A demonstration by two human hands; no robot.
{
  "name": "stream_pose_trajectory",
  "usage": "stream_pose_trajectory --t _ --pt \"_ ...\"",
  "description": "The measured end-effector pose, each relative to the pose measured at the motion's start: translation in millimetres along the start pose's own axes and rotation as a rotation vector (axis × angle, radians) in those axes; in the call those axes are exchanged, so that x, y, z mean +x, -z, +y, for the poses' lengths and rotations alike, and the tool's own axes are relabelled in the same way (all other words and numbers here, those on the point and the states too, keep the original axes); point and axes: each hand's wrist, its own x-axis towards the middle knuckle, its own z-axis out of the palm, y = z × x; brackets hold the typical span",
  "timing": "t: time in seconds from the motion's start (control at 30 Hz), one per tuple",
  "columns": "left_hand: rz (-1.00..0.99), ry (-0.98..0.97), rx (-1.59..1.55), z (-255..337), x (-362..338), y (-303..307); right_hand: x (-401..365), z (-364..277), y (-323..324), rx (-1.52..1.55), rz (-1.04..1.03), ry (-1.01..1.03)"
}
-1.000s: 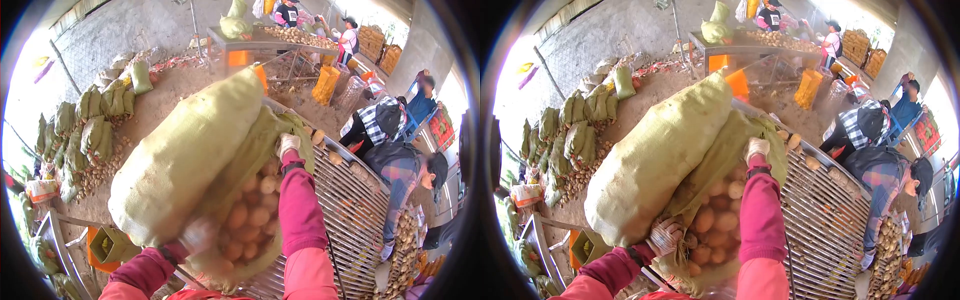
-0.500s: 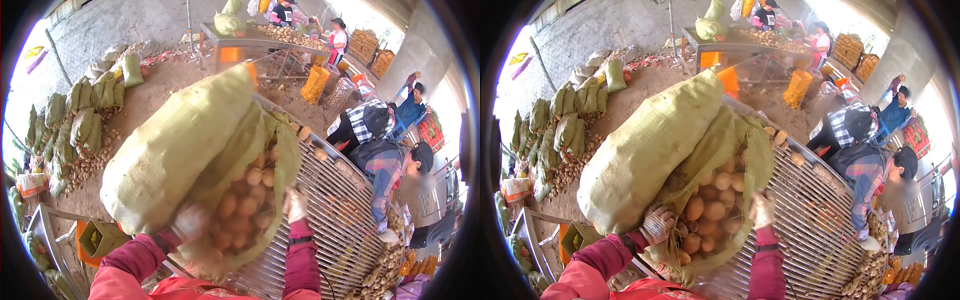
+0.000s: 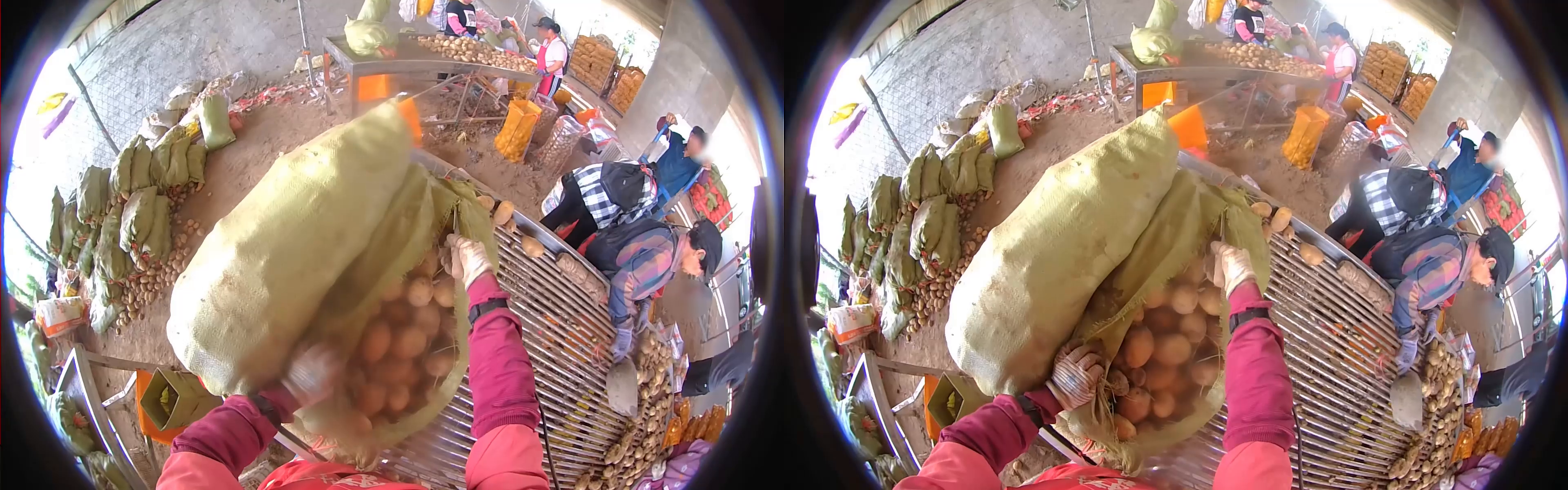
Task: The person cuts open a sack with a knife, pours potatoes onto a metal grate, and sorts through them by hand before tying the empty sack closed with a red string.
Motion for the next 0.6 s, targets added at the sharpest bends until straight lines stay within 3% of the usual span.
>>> stream_pose_trajectory --t 0.1,0.2,0.27,0.33,0.37,0.47,0.6 --pt "0.008 -0.003 -0.014 0 4 1 16 -3 -4 0.091 0.050 -0.002" --pt "0.017 0.007 -0.020 1 6 3 7 -24 -11 -0.063 0.045 -0.026" --pt "0.012 0.007 -0.025 3 8 7 47 -12 10 -0.832 0.070 0.208" --pt "0.000 -0.001 -0.034 4 13 13 15 -49 -13 -1.418 0.263 0.194" --pt "0.006 0.000 -0.033 3 14 13 -4 -60 -23 -1.594 0.259 0.301" --pt "0.009 -0.001 -0.029 4 14 15 -13 -77 -35 -2.010 0.082 0.307" --pt "-0.004 -0.004 -0.039 3 14 13 8 -71 -28 -2.043 0.110 0.336"
